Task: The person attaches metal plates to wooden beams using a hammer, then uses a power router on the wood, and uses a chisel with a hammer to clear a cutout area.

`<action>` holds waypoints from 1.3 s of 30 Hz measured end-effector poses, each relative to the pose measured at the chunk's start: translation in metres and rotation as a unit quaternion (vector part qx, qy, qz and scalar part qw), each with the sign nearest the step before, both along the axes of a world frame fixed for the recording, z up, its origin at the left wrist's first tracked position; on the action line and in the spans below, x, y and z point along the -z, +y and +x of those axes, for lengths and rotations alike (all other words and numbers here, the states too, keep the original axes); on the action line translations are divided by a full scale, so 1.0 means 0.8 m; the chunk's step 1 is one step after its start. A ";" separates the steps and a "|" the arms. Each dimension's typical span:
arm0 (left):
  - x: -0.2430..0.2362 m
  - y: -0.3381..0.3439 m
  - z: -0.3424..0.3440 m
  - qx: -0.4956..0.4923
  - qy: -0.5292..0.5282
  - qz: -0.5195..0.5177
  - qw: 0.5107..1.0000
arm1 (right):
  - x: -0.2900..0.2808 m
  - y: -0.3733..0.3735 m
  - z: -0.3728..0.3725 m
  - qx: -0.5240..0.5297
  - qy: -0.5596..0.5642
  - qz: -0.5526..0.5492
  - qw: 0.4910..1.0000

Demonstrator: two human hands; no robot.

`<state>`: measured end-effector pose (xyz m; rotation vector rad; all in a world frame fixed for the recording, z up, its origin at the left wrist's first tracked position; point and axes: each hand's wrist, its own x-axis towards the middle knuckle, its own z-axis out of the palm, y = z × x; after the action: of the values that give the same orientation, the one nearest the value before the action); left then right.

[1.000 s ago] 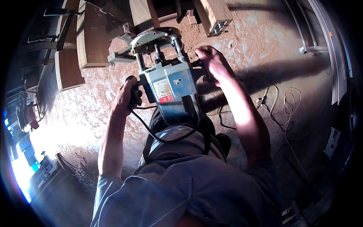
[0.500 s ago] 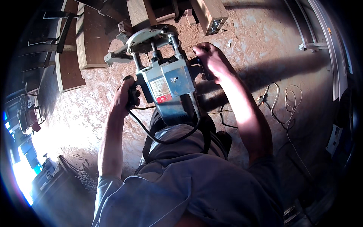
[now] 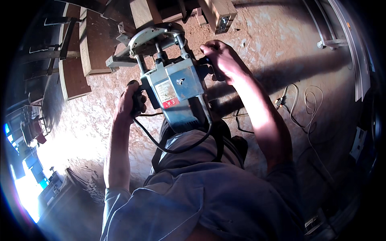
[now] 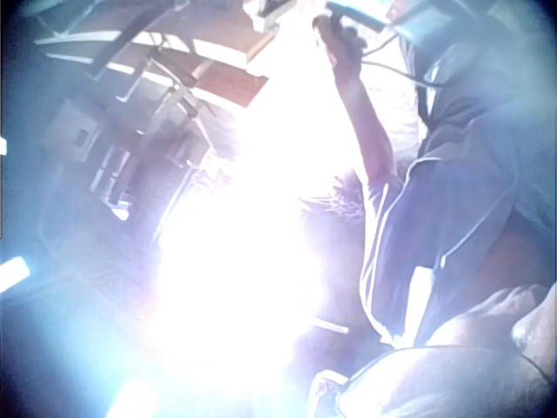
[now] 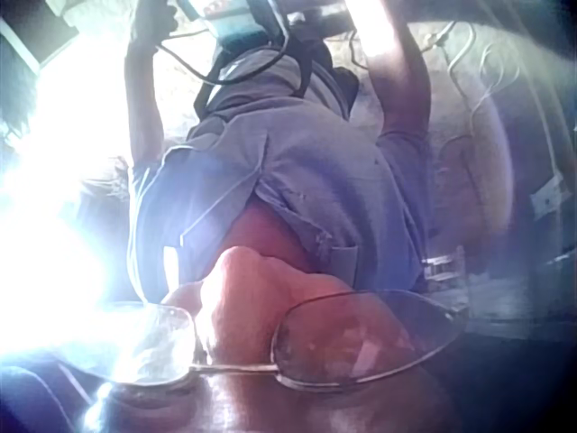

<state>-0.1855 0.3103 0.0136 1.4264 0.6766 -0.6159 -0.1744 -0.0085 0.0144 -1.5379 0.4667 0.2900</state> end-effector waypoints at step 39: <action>-0.002 0.004 0.001 -0.011 -0.030 -0.020 0.999 | -0.006 -0.008 0.004 -0.019 -0.025 0.024 0.999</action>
<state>-0.1851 0.3133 0.0151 1.3924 0.6286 -0.5648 -0.1715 -0.0148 0.0190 -1.5038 0.3895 0.2891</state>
